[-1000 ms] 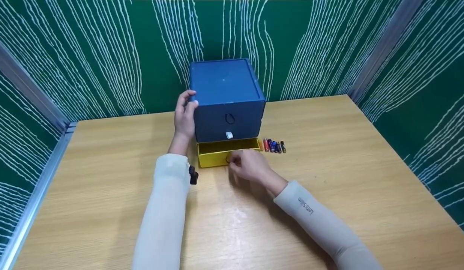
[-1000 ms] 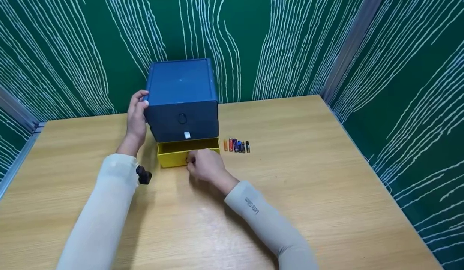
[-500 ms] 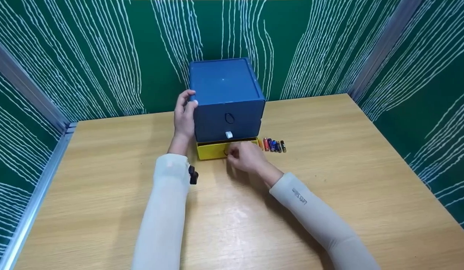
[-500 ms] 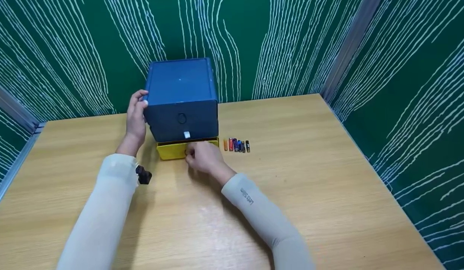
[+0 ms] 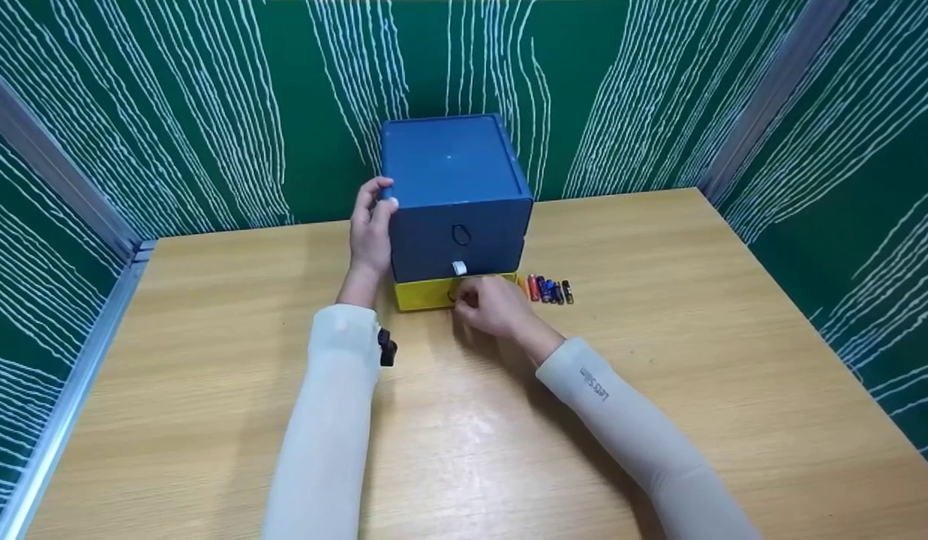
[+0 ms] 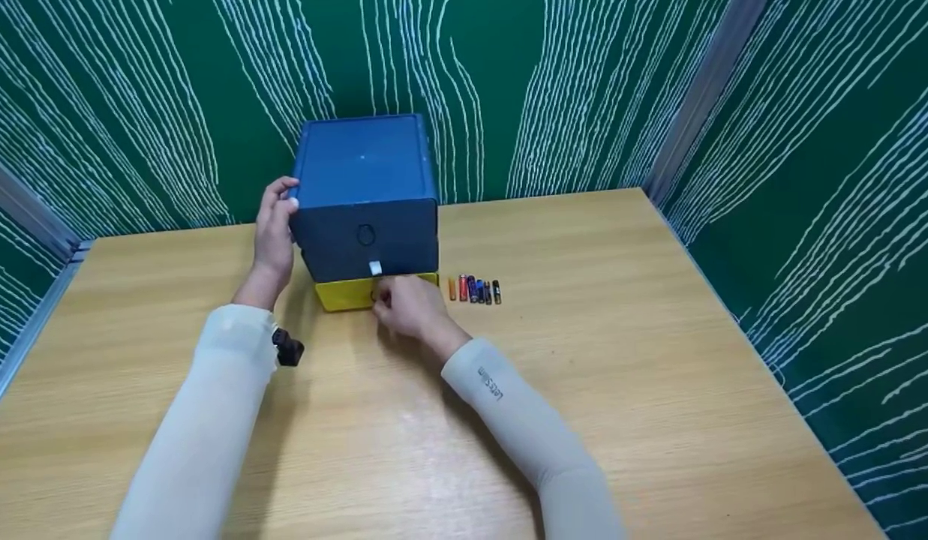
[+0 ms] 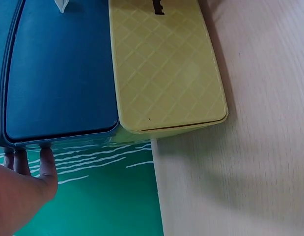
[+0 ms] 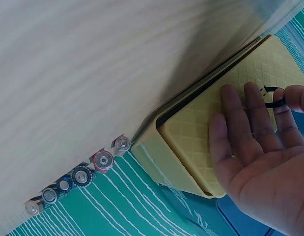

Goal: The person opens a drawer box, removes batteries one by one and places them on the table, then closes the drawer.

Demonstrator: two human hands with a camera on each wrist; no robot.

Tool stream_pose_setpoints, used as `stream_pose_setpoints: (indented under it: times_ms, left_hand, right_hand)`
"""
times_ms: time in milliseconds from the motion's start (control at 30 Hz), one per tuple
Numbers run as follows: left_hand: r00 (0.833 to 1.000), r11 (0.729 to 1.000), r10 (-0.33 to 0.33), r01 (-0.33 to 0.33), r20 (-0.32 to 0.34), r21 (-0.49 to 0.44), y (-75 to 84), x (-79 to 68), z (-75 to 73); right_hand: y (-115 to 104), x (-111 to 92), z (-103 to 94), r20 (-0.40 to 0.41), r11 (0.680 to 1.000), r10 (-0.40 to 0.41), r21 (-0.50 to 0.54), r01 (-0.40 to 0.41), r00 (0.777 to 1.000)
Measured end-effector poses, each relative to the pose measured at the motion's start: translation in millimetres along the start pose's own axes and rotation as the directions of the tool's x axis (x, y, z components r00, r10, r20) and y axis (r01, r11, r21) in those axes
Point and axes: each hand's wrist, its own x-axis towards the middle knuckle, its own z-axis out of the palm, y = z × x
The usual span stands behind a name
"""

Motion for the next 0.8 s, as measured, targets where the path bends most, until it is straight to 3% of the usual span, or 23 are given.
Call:
stream_pose_setpoints:
  times_ms: [200, 367, 633, 800]
  left_hand:
    - [1.0, 1.0, 0.015, -0.015, 0.004, -0.026, 16.2, -9.1, 0.6]
    - [1.0, 1.0, -0.014, 0.015, 0.02, -0.019, 24.5, -11.9, 0.9]
    - [0.99, 0.991, -0.115, 0.109, 0.086, 0.078, 34.4, -13.4, -8.1]
    - [0.99, 0.986, -0.123, 0.114, 0.067, 0.124, 37.0, -18.9, -14.3]
  right_hand:
    - [0, 3, 3.5, 0.0, 1.0, 0.0, -0.011, 0.0, 1.0]
    - [0, 0, 3.8, 0.001, 1.0, -0.016, -0.017, 0.016, 1.0]
    - [2, -17, -7.4, -0.052, 0.995, -0.099, -0.034, 0.098, 0.994]
    - [3, -25, -15.8, -0.055, 0.995, -0.087, -0.053, 0.084, 0.995]
